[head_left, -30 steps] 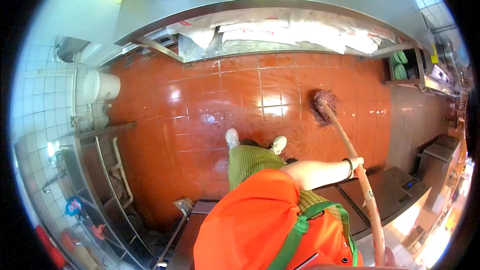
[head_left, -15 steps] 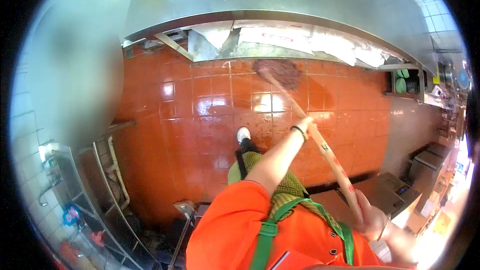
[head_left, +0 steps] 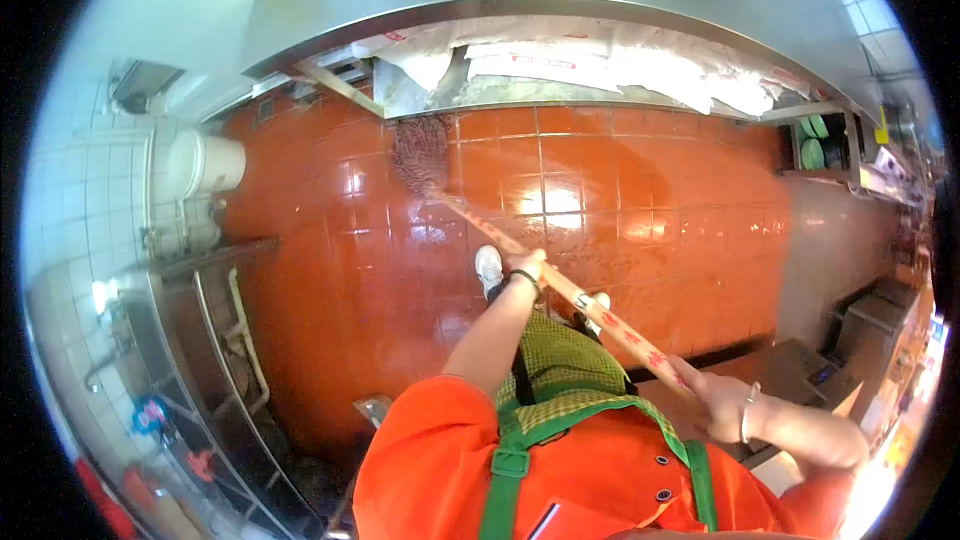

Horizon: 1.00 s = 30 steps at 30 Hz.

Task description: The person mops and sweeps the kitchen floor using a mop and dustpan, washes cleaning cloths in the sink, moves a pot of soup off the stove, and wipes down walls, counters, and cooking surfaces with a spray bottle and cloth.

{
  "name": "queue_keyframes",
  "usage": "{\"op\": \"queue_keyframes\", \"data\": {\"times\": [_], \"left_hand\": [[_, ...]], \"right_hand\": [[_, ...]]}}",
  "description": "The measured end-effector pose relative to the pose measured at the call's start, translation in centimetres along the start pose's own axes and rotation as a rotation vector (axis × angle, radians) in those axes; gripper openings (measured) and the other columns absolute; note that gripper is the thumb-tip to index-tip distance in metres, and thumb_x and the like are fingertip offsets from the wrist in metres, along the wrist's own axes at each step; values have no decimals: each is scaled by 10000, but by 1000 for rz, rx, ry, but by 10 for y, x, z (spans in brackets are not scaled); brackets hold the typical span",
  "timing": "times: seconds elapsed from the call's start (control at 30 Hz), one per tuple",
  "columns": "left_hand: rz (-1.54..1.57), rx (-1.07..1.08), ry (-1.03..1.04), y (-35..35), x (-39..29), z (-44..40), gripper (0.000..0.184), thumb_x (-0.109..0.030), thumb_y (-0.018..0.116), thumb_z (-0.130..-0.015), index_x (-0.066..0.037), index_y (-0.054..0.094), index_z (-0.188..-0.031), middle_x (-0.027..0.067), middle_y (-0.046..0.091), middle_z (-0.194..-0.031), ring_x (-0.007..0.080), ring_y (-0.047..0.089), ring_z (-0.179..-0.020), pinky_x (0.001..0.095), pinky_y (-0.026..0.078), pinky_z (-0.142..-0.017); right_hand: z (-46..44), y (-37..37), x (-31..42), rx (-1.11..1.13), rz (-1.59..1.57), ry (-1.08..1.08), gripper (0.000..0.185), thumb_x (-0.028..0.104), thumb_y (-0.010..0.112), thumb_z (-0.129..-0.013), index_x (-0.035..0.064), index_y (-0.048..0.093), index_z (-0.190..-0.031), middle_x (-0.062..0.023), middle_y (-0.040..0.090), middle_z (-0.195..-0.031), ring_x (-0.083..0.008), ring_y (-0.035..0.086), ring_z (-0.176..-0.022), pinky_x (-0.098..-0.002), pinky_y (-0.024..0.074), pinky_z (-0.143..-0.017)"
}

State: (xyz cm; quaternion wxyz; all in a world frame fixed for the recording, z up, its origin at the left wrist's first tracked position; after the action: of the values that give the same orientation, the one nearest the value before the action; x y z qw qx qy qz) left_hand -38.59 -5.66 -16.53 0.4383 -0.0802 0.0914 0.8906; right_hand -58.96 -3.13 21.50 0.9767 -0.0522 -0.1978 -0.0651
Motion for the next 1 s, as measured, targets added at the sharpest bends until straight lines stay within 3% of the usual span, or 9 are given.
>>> {"op": "queue_keyframes", "data": {"times": [0.17,0.27,0.47,0.5,0.57,0.73,0.8,0.87,1.0], "left_hand": [[3,-110,-133,94,133,40,424,-112,564,-774,47,359,-1109,175,547,-892,286,590,-703,405,516,-515],[-421,128,-270,148,198,82,423,-235,578,-794,-17,391,-1105,140,522,-1010,251,586,-765,378,522,-575],[-363,414,-629,261,353,124,417,-234,545,-788,-8,361,-1085,159,539,-955,248,588,-796,418,528,-662],[-288,502,-702,271,362,145,371,-213,547,-780,-17,382,-1048,143,544,-901,240,592,-766,402,531,-651],[-142,565,-778,284,365,181,279,-176,550,-762,-33,419,-963,107,540,-803,226,591,-712,372,532,-629],[81,564,-766,265,317,177,216,-144,569,-721,-51,449,-874,61,520,-764,211,575,-670,341,525,-612],[120,485,-750,240,276,156,238,-130,575,-731,-51,449,-917,58,518,-760,208,577,-681,332,526,-606],[41,564,-649,217,262,102,249,-124,572,-731,-43,448,-931,78,526,-809,207,578,-695,333,529,-599],[336,424,-514,154,166,82,294,-120,565,-733,-31,420,-973,110,531,-857,215,561,-658,353,534,-588]], "right_hand": [[89,44,-96,-254,-64,152,680,74,521,-672,92,231,-1287,-247,555,-898,-388,531,-865,-421,439,-717],[157,83,-154,-446,19,316,583,47,510,-666,87,360,-1228,-226,553,-918,-381,534,-840,-418,449,-687],[272,140,-179,-716,324,750,538,49,534,-545,72,517,-1082,-222,562,-728,-360,566,-732,-397,447,-605],[294,150,-182,-562,132,857,513,63,500,-677,84,432,-1184,-173,538,-889,-258,533,-821,-346,429,-692],[313,157,-176,-410,-48,952,493,77,466,-808,96,346,-1286,-125,514,-1050,-156,500,-910,-294,411,-778],[290,137,-86,-575,645,500,642,204,655,-697,89,366,-1259,-173,437,-1228,-327,503,-1005,-400,390,-875],[248,120,-76,-753,467,354,591,225,633,-728,56,385,-1237,-140,498,-1162,-290,514,-997,-418,416,-831],[218,110,-101,-739,671,300,523,22,538,-507,42,540,-1030,-211,560,-733,-366,557,-706,-395,450,-608],[163,68,-6,-808,400,316,536,-1,537,-503,20,524,-1039,-197,560,-776,-373,545,-737,-387,449,-642]]}}
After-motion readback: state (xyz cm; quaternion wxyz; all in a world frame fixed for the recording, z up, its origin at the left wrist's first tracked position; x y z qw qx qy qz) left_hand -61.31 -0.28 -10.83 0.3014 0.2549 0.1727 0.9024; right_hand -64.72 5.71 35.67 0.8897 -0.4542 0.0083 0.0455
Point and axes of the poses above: each hand's wrist, its own z-axis away from the middle knuckle, its own y-axis out of the palm, x = y × z, the point moved 2 cm from there along -z, towards the middle knuckle
